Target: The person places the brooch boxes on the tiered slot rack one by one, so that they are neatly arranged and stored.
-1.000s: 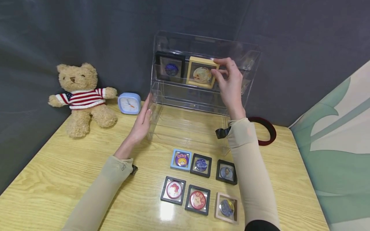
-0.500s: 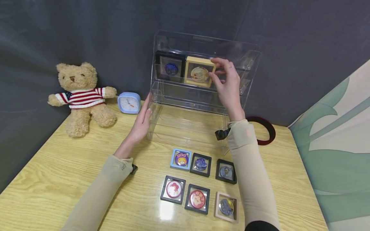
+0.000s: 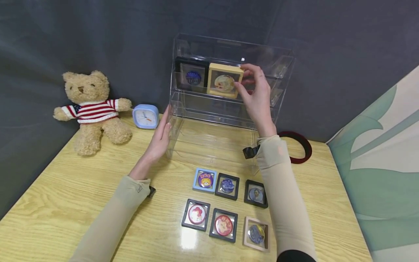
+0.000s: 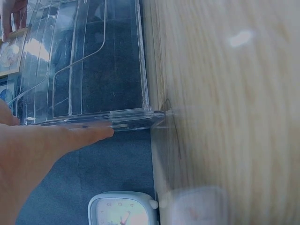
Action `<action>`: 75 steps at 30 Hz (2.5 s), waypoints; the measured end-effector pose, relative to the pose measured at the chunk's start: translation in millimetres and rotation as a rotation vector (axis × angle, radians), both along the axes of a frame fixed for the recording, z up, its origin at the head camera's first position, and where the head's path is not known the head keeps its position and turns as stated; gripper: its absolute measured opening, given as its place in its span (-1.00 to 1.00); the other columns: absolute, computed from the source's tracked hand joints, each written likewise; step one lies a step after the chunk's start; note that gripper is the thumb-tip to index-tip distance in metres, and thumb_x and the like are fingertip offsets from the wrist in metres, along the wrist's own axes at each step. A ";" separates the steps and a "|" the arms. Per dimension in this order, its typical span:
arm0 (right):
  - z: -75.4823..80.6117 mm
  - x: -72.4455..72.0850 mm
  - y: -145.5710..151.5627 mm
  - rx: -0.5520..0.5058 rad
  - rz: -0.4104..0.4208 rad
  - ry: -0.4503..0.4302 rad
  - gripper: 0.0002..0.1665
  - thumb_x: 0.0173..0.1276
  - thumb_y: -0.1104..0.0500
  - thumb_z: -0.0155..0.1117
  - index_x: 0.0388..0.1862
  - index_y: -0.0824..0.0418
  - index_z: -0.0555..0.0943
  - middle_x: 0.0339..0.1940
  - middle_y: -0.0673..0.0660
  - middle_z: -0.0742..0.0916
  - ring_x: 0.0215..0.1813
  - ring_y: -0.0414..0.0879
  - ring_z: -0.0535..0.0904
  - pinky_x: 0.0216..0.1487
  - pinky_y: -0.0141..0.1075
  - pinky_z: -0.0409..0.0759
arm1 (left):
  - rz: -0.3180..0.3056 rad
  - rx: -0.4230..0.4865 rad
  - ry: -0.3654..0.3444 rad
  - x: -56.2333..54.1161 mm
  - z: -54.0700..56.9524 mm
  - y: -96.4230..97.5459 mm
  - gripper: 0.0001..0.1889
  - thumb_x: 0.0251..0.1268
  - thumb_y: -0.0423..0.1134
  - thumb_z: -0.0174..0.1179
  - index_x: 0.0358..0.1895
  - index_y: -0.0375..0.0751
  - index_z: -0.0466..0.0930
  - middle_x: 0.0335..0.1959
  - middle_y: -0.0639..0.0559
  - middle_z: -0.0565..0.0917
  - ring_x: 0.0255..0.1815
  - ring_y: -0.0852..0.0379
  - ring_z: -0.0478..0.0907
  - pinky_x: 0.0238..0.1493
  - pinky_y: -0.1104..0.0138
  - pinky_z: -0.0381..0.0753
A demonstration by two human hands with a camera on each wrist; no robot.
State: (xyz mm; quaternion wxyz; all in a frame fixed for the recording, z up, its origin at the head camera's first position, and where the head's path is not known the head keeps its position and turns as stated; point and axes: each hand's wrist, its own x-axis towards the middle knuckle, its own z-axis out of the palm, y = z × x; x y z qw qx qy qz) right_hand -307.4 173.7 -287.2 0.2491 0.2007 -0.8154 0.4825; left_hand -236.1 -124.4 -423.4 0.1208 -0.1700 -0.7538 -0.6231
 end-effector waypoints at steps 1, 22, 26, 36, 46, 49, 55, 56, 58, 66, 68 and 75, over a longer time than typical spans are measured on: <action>-0.3 0.2 0.3 -0.006 0.006 -0.001 -0.44 0.60 0.17 0.36 0.50 0.07 0.50 0.21 0.06 0.63 0.07 -0.14 0.63 -0.10 -0.37 0.62 | 0.000 0.000 0.000 0.1 0.1 -0.1 -0.37 0.81 -0.39 -0.34 0.80 -0.14 -0.20 0.79 -0.10 -0.10 0.76 0.01 -0.15 0.71 0.23 -0.13; -4.9 30.6 29.3 -0.115 0.043 0.018 -0.47 0.67 0.18 0.24 0.52 0.15 0.41 0.24 0.03 0.63 0.19 -0.08 0.59 0.07 -0.32 0.55 | -0.001 0.008 0.013 0.0 -1.0 0.0 -0.38 0.83 -0.35 -0.34 0.79 -0.18 -0.19 0.78 -0.12 -0.06 0.76 0.00 -0.12 0.71 0.23 -0.10; -7.2 44.8 42.1 -0.159 0.081 0.075 -0.51 0.64 0.29 0.24 0.47 0.23 0.45 0.19 0.07 0.66 0.14 -0.06 0.62 0.08 -0.34 0.59 | -0.007 0.009 -0.006 1.6 -0.2 0.0 -0.38 0.83 -0.34 -0.34 0.80 -0.15 -0.20 0.79 -0.09 -0.08 0.76 0.02 -0.13 0.71 0.22 -0.10; -22.9 96.9 84.8 -0.249 0.135 0.066 -0.57 0.60 0.43 0.22 0.39 0.39 0.50 0.13 0.18 0.72 0.14 -0.02 0.67 0.21 -0.38 0.61 | -0.006 0.013 0.012 -1.0 0.7 -0.8 -0.37 0.82 -0.37 -0.33 0.79 -0.15 -0.20 0.78 -0.11 -0.07 0.76 0.00 -0.13 0.71 0.21 -0.10; -65.2 153.0 128.4 -0.286 0.146 -0.078 -0.55 0.61 0.51 0.12 0.42 0.50 0.46 0.11 0.17 0.72 0.15 -0.08 0.68 0.19 -0.44 0.64 | 0.002 0.000 -0.014 1.1 0.4 0.2 -0.38 0.83 -0.33 -0.33 0.80 -0.13 -0.20 0.79 -0.04 -0.12 0.76 0.01 -0.15 0.71 0.20 -0.11; -83.2 163.2 141.6 -0.360 0.174 -0.105 -0.57 0.60 0.55 0.06 0.40 0.61 0.41 0.09 0.20 0.74 0.13 -0.07 0.71 0.18 -0.40 0.68 | 0.000 0.002 -0.015 1.4 0.2 0.7 -0.37 0.83 -0.33 -0.34 0.80 -0.10 -0.20 0.79 -0.03 -0.12 0.76 0.01 -0.15 0.71 0.20 -0.11; -113.4 176.2 161.8 -0.500 0.178 -0.189 -0.62 0.65 0.53 -0.02 0.34 0.73 0.37 0.05 0.21 0.77 0.12 -0.03 0.74 0.16 -0.30 0.73 | 0.000 0.012 -0.014 1.3 -0.2 0.4 -0.37 0.82 -0.36 -0.34 0.80 -0.08 -0.20 0.79 -0.06 -0.10 0.76 0.01 -0.13 0.71 0.22 -0.10; -116.0 177.6 164.2 -0.485 0.183 -0.207 -0.62 0.66 0.52 -0.03 0.34 0.72 0.37 0.06 0.20 0.77 0.13 -0.04 0.74 0.17 -0.30 0.73 | 0.000 0.017 -0.012 1.2 -0.2 0.3 -0.37 0.82 -0.37 -0.33 0.80 -0.09 -0.21 0.79 -0.06 -0.09 0.76 0.01 -0.13 0.71 0.22 -0.09; -119.9 180.1 168.2 -0.449 0.233 -0.225 -0.63 0.66 0.54 -0.06 0.34 0.74 0.36 0.09 0.22 0.76 0.14 -0.04 0.75 0.18 -0.30 0.72 | 0.001 0.020 -0.009 1.3 -0.4 0.0 -0.37 0.82 -0.36 -0.33 0.80 -0.11 -0.20 0.79 -0.08 -0.09 0.76 0.00 -0.13 0.71 0.22 -0.09; -136.2 202.2 164.9 -0.290 0.339 -0.322 -0.64 0.65 0.59 -0.11 0.34 0.68 0.38 0.20 0.20 0.74 0.16 -0.08 0.74 0.19 -0.34 0.70 | -0.007 0.012 -0.004 -0.2 -1.4 -1.1 -0.38 0.84 -0.31 -0.34 0.80 -0.11 -0.21 0.79 -0.04 -0.12 0.76 0.05 -0.17 0.71 0.22 -0.11; -142.6 208.9 162.4 -0.287 0.348 -0.336 -0.63 0.64 0.60 -0.12 0.34 0.69 0.36 0.20 0.20 0.73 0.16 -0.06 0.75 0.19 -0.32 0.71 | -0.014 0.008 -0.010 -0.4 -1.6 -1.4 -0.38 0.84 -0.30 -0.35 0.80 -0.08 -0.21 0.80 -0.02 -0.13 0.76 0.07 -0.18 0.71 0.21 -0.11; -153.9 218.9 157.4 -0.315 0.354 -0.354 -0.65 0.64 0.60 -0.13 0.32 0.68 0.37 0.21 0.24 0.71 0.21 -0.06 0.72 0.21 -0.28 0.70 | -0.013 0.013 -0.034 1.2 -0.1 -0.8 -0.38 0.84 -0.28 -0.36 0.81 0.00 -0.22 0.79 0.03 -0.13 0.76 0.08 -0.18 0.71 0.20 -0.10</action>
